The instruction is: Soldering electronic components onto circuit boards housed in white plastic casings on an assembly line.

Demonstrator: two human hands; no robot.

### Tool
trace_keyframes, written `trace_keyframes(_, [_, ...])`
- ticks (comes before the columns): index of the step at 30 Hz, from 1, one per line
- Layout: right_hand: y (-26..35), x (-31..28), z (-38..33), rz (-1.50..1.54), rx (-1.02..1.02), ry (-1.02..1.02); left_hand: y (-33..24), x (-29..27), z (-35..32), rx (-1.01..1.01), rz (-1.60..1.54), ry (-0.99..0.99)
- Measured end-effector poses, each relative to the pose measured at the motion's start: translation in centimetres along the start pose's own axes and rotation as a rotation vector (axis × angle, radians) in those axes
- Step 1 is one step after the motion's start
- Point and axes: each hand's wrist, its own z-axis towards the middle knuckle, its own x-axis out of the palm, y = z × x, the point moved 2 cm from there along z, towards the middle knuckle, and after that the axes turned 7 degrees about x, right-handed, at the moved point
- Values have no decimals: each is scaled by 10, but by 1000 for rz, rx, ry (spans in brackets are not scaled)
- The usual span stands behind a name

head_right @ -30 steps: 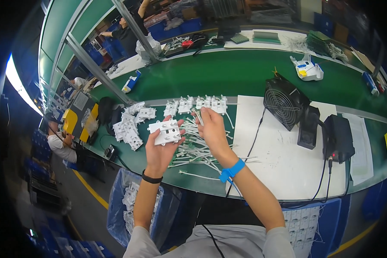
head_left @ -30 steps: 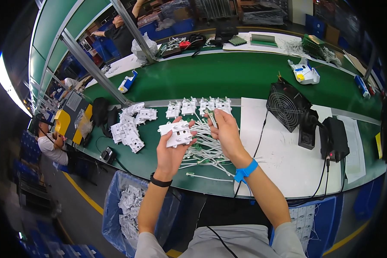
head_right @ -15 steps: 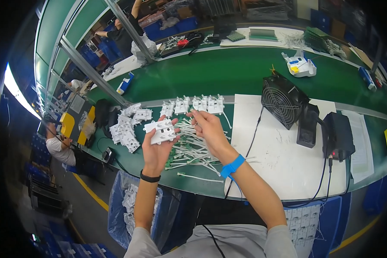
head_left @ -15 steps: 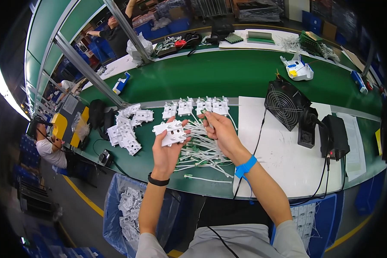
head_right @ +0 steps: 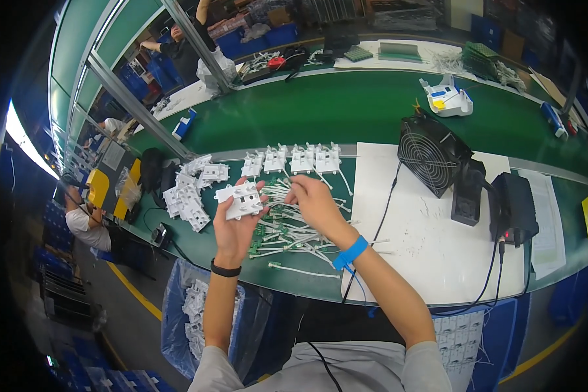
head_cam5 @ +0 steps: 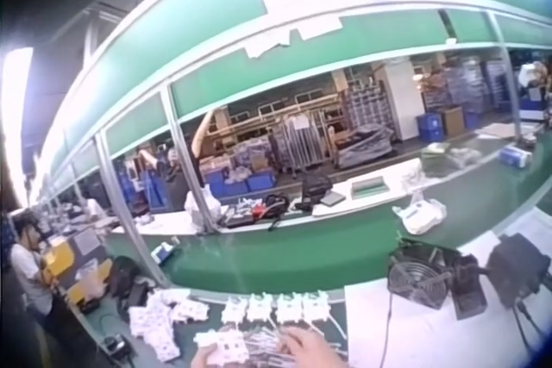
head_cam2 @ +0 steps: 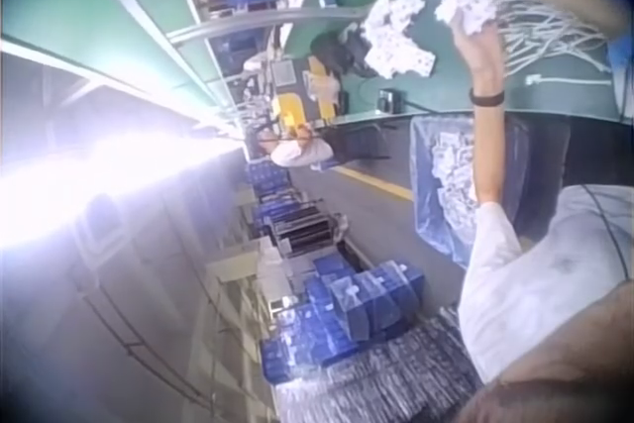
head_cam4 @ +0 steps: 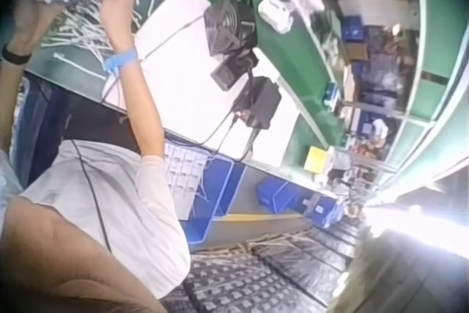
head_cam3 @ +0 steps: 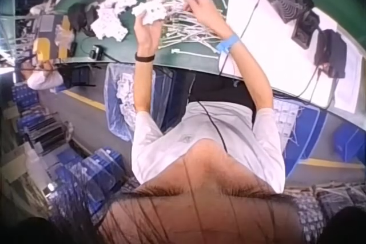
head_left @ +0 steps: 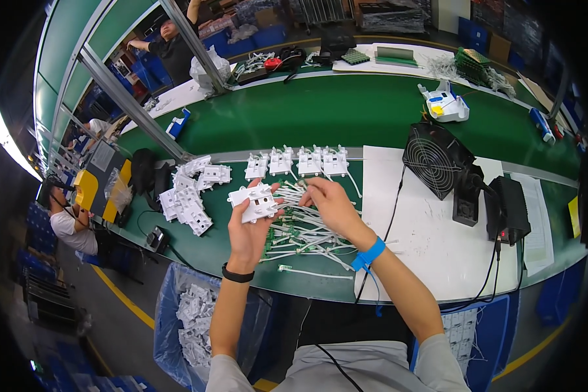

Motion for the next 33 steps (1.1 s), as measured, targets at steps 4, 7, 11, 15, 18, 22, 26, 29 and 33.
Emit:
trace_keyframes(4, [13, 1, -13, -663, -119, -54, -3, -9, 2, 55, 65, -28])
trace_keyframes(7, [18, -7, -14, -796, -145, -73, -5, -4, 4, 75, 92, -18])
trace_keyframes(11, [58, -12, -18, -812, -217, -76, -4, 3, 3, 86, 112, 3])
trace_keyframes(15, [88, -14, -24, -447, -386, -174, -2, 17, -3, 107, 160, 51])
trace_keyframes(18, [116, -18, -36, -187, -243, -120, -2, 31, -6, 121, 203, 71])
trace_keyframes(22, [125, -21, -38, 82, -182, -16, -6, 42, -8, 109, 192, 67])
trace_keyframes(26, [112, -22, -37, 122, -14, 194, -11, 52, -18, 95, 216, 64])
trace_keyframes(29, [97, -21, -33, 125, 134, 242, -10, 56, -23, 69, 203, 110])
trace_keyframes(33, [91, -24, -35, 174, 200, 356, -13, 62, -29, 83, 209, 128])
